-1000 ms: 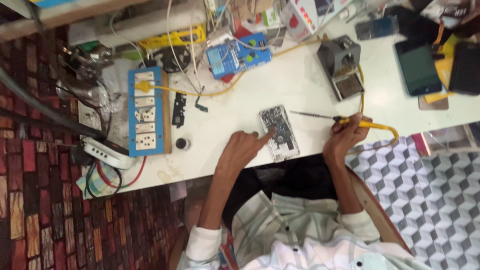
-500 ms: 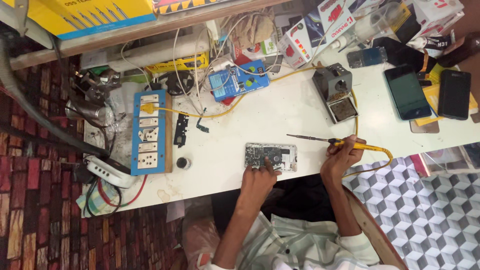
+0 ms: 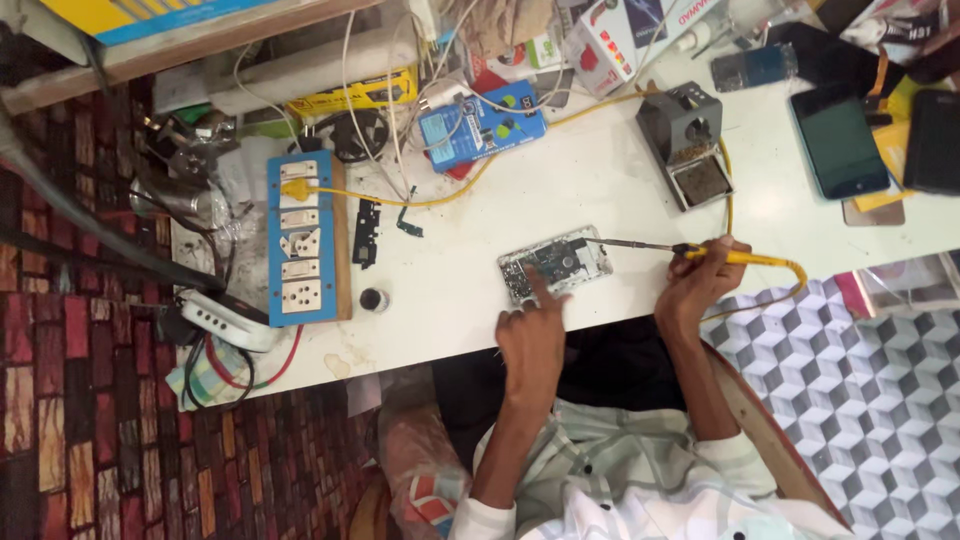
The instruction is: The person uses a soldering iron and tweezers to work on a small circuit board placed on a white workbench. They repeatedly apply heat to specific points on the board while holding components with tweezers. The person occasionally repositions the board and adjusts their grip on the tools.
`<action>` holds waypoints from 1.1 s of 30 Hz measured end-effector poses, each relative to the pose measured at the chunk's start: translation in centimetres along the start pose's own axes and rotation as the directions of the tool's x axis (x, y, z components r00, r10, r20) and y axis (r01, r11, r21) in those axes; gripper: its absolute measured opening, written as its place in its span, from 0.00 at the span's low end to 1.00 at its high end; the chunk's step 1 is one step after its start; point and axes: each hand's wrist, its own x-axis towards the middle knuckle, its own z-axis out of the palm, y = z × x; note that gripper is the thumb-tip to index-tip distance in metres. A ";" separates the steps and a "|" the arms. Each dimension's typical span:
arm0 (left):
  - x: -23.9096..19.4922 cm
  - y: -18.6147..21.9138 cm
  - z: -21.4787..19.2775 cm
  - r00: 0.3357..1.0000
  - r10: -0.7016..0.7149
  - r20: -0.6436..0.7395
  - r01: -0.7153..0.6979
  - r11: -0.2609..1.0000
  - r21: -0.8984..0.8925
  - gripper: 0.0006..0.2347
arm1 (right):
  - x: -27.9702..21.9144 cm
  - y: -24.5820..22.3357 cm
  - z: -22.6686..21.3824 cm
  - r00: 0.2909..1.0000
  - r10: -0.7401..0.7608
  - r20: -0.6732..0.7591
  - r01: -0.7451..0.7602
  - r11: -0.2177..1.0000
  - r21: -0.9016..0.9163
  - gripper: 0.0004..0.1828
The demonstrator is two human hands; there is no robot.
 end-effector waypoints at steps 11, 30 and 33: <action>0.1 -3.2 -2.9 0.947 -0.289 0.141 0.321 0.871 -0.371 0.18 | -0.5 -1.0 1.2 0.994 0.036 0.106 -0.017 0.985 -0.174 0.12; 1.3 -4.8 0.2 0.942 -0.151 0.300 0.296 -0.049 -0.954 0.18 | -0.7 -0.6 1.1 0.984 0.043 0.171 0.009 0.957 -0.291 0.11; 1.7 -4.9 0.7 0.965 -0.183 0.189 0.120 -0.333 -0.935 0.14 | -0.8 -0.8 1.2 0.985 0.065 0.158 -0.014 0.954 -0.300 0.10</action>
